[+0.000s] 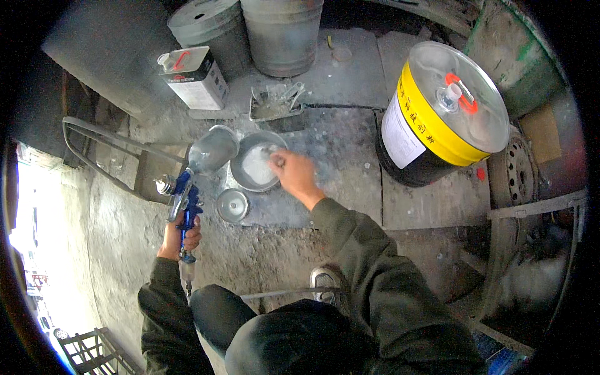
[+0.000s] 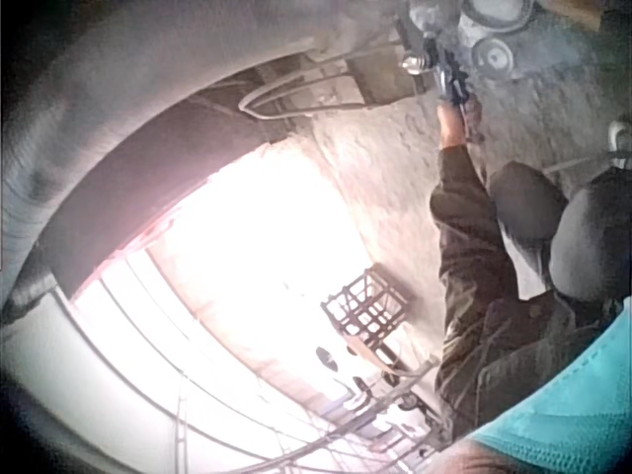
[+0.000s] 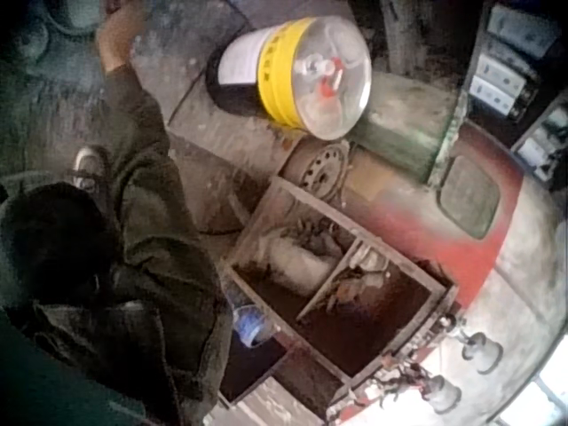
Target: The person pours a grey liquid from a large yellow container into a small metal cup. They then use a blue spray gun to transfer the liquid into a larger mixing bowl, where they stir it with a metal spoon. The person repeatedly pours more liquid from the yellow container into the cup and transfers it to the bowl, continuing to stir the mixture throughout the process.
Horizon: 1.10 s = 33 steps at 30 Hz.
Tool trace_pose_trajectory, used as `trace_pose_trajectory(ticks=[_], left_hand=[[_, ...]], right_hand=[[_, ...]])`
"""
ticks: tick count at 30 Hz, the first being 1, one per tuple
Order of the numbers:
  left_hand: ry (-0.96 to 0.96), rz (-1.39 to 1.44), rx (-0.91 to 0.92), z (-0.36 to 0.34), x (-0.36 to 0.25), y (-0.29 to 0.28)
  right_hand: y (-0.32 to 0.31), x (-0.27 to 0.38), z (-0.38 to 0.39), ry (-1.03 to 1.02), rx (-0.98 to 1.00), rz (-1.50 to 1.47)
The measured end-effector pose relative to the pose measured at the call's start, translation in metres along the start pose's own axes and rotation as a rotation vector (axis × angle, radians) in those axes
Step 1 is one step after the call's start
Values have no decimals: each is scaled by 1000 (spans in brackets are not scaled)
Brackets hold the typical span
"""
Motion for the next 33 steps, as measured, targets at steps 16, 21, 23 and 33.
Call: trace_pose_trajectory(ticks=[16, 21, 23, 33], left_hand=[[-3, -143, -88, -10, -15, -3], [105, -481, -280, 19, -24, 12], [129, -538, -307, 26, -23, 14], [-104, -312, -221, 29, -20, 9]], right_hand=[[-2, 8, 8, 391, -121, -619], [-23, -9, -10, 249, -38, -115], [-25, -2, -11, 141, 80, 11], [6, 3, -9, -147, 412, 411]])
Point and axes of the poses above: each hand's wrist, its own z-axis away from the middle knuckle, its own y-axis out of the palm, x = y × z, the point moved 1 cm from there along -z, towards the middle knuckle, and after that the axes turned 10 degrees about x, right-handed, at the moved point
